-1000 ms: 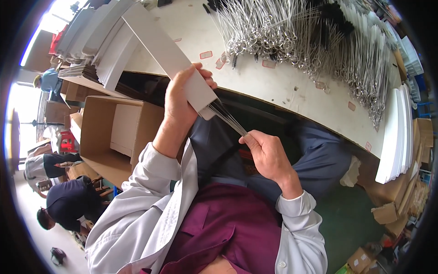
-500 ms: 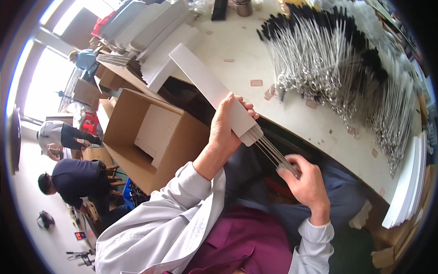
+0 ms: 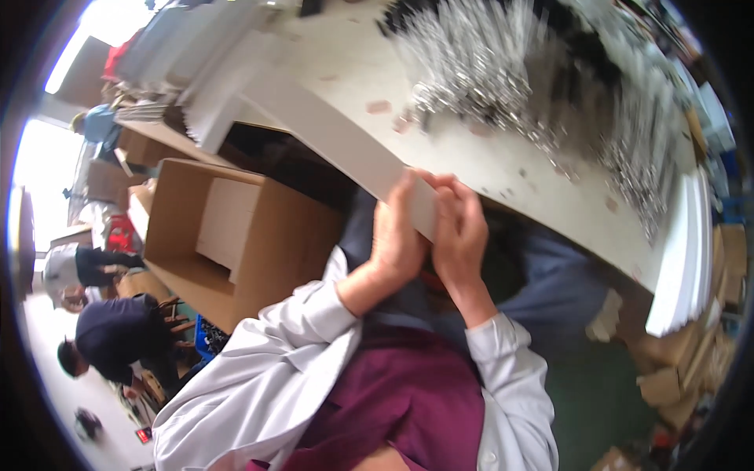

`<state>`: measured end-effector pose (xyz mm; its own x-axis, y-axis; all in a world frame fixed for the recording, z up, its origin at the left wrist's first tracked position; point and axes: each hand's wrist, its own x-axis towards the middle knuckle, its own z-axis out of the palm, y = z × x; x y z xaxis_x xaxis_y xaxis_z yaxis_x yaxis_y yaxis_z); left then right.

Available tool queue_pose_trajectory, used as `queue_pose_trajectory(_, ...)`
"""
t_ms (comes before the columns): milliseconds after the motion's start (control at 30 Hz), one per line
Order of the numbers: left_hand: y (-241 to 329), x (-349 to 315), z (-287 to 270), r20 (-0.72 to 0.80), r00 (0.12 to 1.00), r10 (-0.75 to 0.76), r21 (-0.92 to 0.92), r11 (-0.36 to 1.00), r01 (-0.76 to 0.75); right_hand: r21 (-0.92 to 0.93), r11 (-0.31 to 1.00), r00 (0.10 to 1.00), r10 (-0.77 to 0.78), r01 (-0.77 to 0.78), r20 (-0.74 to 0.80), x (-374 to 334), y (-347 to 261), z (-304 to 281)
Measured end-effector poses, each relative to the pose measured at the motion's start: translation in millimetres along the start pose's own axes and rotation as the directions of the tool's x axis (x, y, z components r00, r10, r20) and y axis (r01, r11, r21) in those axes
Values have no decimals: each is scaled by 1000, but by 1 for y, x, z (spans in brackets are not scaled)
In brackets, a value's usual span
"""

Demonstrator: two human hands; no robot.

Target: Assembling and packing small brush products into paper sleeves and then into boxes in a factory setting.

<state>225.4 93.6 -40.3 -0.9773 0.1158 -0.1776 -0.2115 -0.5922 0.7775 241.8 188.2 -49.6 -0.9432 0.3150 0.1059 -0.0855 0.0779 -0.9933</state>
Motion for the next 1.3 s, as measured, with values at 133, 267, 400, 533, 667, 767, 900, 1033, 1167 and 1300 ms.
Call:
queue_pose_trajectory(133, -3, -8, -4, 75, 996, 53, 238, 969, -69, 109, 990, 996, 88, -87, -2, 6, -2, -18)
queue_pose_trajectory(267, 25, -12, -33, 207, 915, -348, 660, 740, 132, -18, 999, 989, -51, 49, -136, 12, 7, -39)
queue_pose_trajectory(400, 49, -39, -46, 266, 800, -538, 899, 438, -4, -55, 996, 997, 73, -73, -6, 16, -2, -66)
queue_pose_trajectory(533, 74, -38, -27, 705, 709, 27, 708, 17, -706, -192, 977, 969, 134, -94, 209, 12, -1, -75)
queue_pose_trajectory(667, 46, -10, -36, 626, 721, -299, 762, 36, -647, -197, 977, 940, 141, -82, 311, 6, -8, -62)
queue_pose_trajectory(767, 25, -15, -50, 541, 761, -358, 832, 96, -547, -232, 970, 936, 142, -67, 323, 0, 0, -59)
queue_pose_trajectory(900, 25, -16, -52, 472, 832, -290, 877, 62, -476, -138, 990, 986, -8, 31, 165, -14, 11, -67)
queue_pose_trajectory(1033, 25, -18, -54, 393, 874, -287, 918, 69, -390, -334, 922, 975, -147, 195, 164, -31, 1, -56)
queue_pose_trajectory(1167, 23, -20, -56, 371, 882, -290, 926, 49, -373, -454, 808, 927, -305, 374, 220, -40, 15, -49)
queue_pose_trajectory(1300, 21, -25, -59, 334, 893, -301, 942, 69, -329, -359, 888, 946, -202, 286, 255, -49, 13, -47)
